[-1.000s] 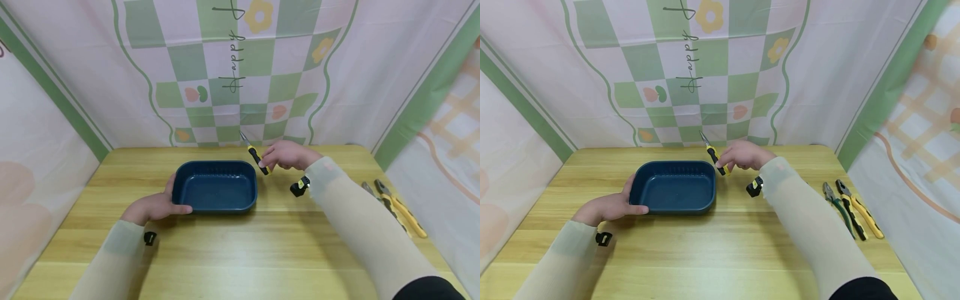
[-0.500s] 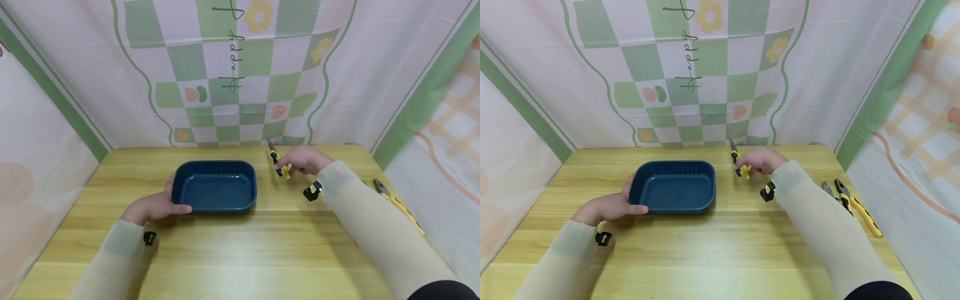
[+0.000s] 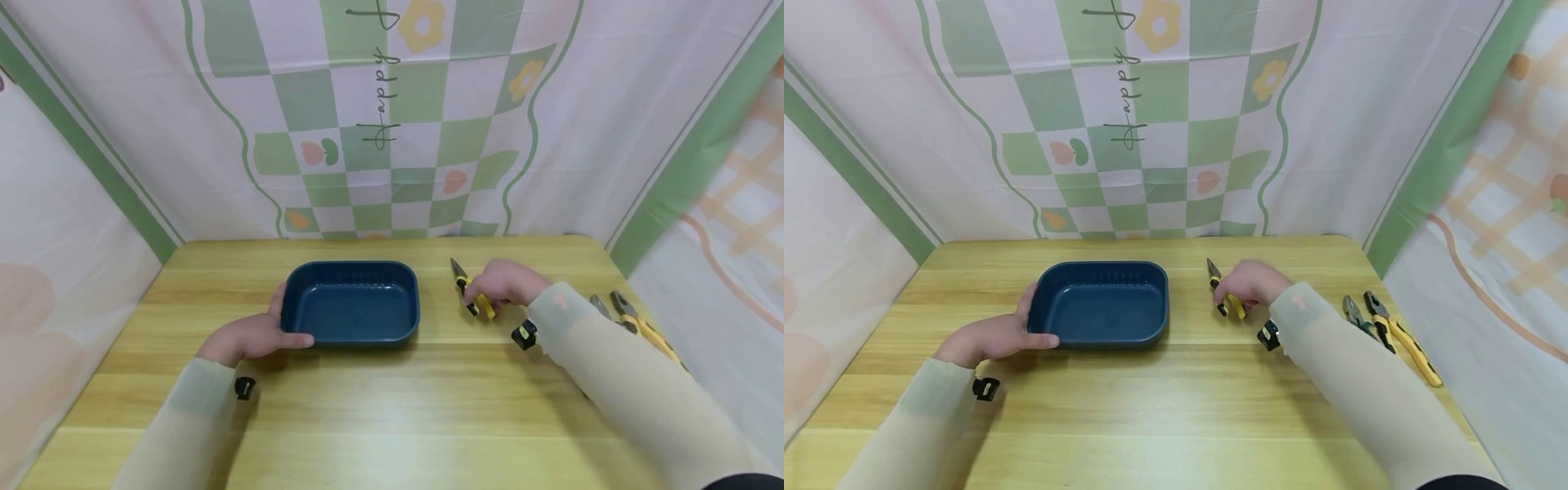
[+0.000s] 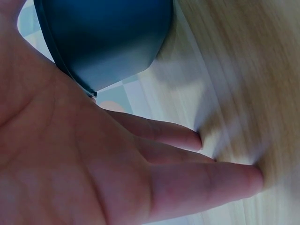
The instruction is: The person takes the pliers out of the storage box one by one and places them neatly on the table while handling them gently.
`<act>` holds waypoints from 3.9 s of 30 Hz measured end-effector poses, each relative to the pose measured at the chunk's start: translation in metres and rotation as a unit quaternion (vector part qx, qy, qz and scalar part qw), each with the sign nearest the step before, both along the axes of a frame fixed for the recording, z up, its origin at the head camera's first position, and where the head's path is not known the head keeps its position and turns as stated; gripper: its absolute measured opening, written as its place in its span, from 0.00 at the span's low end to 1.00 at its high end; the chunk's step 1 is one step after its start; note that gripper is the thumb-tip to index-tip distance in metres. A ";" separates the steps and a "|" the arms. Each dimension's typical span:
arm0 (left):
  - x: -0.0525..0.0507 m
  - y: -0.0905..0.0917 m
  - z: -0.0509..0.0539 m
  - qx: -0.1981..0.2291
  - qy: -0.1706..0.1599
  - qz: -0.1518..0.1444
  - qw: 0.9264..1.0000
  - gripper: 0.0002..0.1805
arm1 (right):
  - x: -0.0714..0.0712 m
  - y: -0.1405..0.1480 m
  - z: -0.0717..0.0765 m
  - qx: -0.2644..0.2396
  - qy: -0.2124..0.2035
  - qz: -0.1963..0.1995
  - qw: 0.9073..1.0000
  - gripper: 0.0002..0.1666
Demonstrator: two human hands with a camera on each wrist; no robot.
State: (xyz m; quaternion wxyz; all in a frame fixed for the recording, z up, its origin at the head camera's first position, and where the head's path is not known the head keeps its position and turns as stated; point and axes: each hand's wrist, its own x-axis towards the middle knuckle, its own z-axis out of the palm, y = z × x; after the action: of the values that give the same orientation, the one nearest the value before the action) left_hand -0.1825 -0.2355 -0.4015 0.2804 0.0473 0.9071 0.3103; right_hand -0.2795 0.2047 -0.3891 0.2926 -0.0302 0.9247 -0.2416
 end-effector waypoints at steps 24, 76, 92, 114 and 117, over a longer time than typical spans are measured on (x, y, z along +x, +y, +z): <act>0.001 0.000 -0.001 -0.004 -0.003 -0.006 1.000 0.72 | 0.047 -0.020 0.006 0.141 0.056 0.116 0.982 0.24; 0.002 -0.001 0.000 -0.006 0.003 -0.010 1.000 0.71 | 0.093 0.022 0.001 0.182 0.138 0.178 0.957 0.49; 0.001 0.000 0.003 -0.009 0.006 -0.015 1.000 0.71 | 0.098 0.055 0.001 0.197 0.130 0.161 0.958 0.50; 0.002 0.000 0.002 -0.004 0.001 -0.013 1.000 0.72 | 0.109 0.081 -0.001 0.189 0.133 0.141 0.963 0.54; 0.002 0.000 0.003 -0.006 0.000 -0.011 1.000 0.72 | 0.112 0.082 -0.001 0.192 0.130 0.142 0.962 0.54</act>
State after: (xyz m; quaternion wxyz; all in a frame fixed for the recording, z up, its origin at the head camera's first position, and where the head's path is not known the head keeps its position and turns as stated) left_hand -0.1807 -0.2354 -0.3990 0.2838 0.0553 0.9085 0.3017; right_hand -0.1679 0.2862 -0.3897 0.2014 -0.1355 0.9700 -0.0099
